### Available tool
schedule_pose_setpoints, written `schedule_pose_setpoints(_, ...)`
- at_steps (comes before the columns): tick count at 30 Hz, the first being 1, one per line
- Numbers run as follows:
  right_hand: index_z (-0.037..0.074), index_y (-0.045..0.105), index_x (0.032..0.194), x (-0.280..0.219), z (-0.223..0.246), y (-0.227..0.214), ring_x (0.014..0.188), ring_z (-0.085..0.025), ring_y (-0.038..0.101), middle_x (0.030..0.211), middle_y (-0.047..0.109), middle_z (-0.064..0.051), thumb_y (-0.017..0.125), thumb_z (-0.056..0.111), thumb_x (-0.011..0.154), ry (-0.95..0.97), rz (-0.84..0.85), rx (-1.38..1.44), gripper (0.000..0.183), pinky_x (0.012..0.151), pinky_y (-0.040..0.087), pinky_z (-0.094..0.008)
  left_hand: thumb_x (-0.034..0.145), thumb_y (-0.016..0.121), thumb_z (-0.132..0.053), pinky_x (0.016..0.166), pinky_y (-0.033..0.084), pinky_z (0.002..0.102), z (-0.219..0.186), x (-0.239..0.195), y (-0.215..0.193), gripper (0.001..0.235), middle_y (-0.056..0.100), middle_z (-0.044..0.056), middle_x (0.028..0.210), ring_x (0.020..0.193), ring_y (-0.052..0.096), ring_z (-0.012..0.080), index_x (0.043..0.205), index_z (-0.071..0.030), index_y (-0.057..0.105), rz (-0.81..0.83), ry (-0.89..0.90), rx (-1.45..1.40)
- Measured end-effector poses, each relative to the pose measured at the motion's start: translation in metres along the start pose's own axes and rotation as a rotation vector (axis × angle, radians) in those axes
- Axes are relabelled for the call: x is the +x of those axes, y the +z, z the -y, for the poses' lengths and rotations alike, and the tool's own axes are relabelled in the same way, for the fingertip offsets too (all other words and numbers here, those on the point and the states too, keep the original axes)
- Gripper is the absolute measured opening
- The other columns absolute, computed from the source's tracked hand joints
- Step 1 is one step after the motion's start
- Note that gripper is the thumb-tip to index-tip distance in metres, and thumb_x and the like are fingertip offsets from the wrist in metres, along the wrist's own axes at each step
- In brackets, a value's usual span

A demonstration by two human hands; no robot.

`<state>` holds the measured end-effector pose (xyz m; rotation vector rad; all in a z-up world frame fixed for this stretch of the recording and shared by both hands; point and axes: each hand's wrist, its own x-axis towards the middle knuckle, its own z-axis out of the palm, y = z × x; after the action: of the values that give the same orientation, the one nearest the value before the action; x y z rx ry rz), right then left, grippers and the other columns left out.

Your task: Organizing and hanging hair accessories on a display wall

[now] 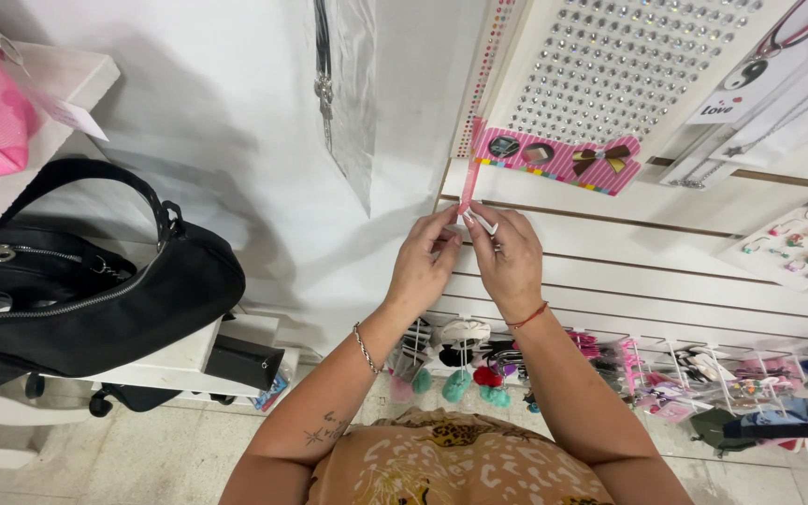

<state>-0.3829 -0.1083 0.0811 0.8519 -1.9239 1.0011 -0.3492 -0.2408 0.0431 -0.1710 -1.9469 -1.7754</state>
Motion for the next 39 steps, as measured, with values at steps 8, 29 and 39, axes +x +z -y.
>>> schedule_pose_setpoints(8,0.002,0.077,0.11,0.004,0.0,0.005,0.072,-0.026,0.065,0.087,0.07,-0.01,0.077,0.008,0.096,-0.028,0.002,-0.031,0.015,0.054,0.056,-0.032,0.096,0.064,-0.007,0.094,0.058,0.033,-0.001,0.001,-0.001,0.044,0.062,0.017,0.124,0.103,0.067,0.0233,0.139,-0.006,0.06,-0.01,0.0,-0.012)
schedule_pose_setpoints(29,0.009,0.077,0.114,-0.011,0.0,0.003,0.078,-0.028,0.067,0.092,0.071,-0.007,0.074,0.007,0.095,-0.164,0.042,-0.103,0.019,0.07,0.058,-0.038,0.097,0.062,-0.005,0.093,0.059,0.034,0.009,-0.003,-0.002,0.044,0.06,0.015,0.128,0.102,0.069,0.0244,0.14,-0.009,0.06,-0.03,0.002,0.083)
schedule_pose_setpoints(39,0.011,0.076,0.116,-0.019,-0.005,0.006,0.078,-0.026,0.067,0.093,0.07,-0.006,0.073,0.006,0.094,-0.196,0.046,-0.165,0.023,0.072,0.057,-0.037,0.097,0.057,-0.002,0.094,0.059,0.039,0.0,-0.005,-0.003,0.043,0.057,0.017,0.131,0.108,0.069,0.0317,0.14,-0.01,0.06,-0.047,0.01,0.103)
